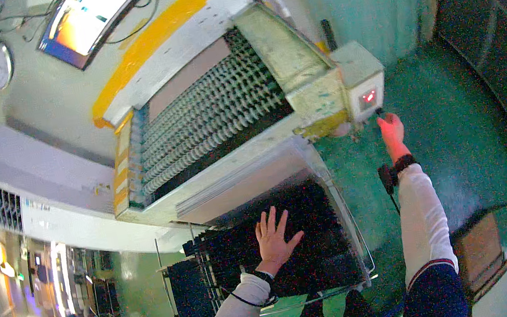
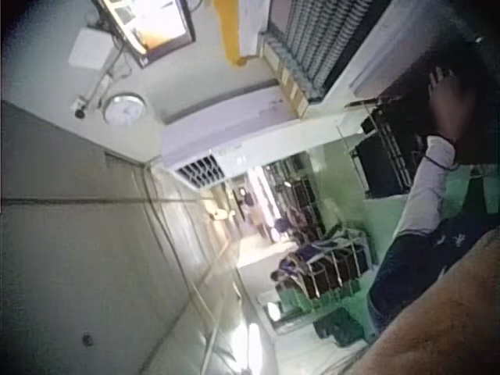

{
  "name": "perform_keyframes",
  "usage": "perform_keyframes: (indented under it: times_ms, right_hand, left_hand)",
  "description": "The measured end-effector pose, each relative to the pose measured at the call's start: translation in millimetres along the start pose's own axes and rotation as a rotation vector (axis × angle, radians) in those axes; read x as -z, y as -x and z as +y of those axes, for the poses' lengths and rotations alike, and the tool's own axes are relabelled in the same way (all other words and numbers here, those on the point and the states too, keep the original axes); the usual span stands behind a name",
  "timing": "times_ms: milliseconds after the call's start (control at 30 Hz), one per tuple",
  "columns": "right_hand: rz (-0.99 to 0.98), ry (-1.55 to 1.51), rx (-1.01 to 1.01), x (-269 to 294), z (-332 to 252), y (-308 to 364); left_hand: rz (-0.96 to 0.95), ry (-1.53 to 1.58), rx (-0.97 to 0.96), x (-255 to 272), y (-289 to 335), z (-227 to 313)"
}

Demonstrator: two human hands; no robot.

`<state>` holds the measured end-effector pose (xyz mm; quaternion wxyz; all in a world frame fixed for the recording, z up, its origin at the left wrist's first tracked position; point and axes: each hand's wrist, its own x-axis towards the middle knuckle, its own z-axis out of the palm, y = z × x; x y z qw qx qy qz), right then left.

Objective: The recorder is feeding flat metal or composite sheets into a specialized production machine and then stacking them into a drying or processing rack.

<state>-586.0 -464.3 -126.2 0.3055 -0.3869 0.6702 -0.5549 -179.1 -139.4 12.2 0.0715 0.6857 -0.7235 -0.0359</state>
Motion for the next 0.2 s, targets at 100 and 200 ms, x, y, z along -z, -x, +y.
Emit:
perform_keyframes:
  times_ms: [100, 200]
  right_hand:
    - [-0.057, -0.006, -0.081, -30, -6, 2]
    - [-0.021, -0.074, -0.073, -27, 25, -38]
  left_hand:
    - [-0.008, 0.017, 0.044, 3, 12, -5]
    - [-0.034, 0.01, 0.033, -2, 1, -2]
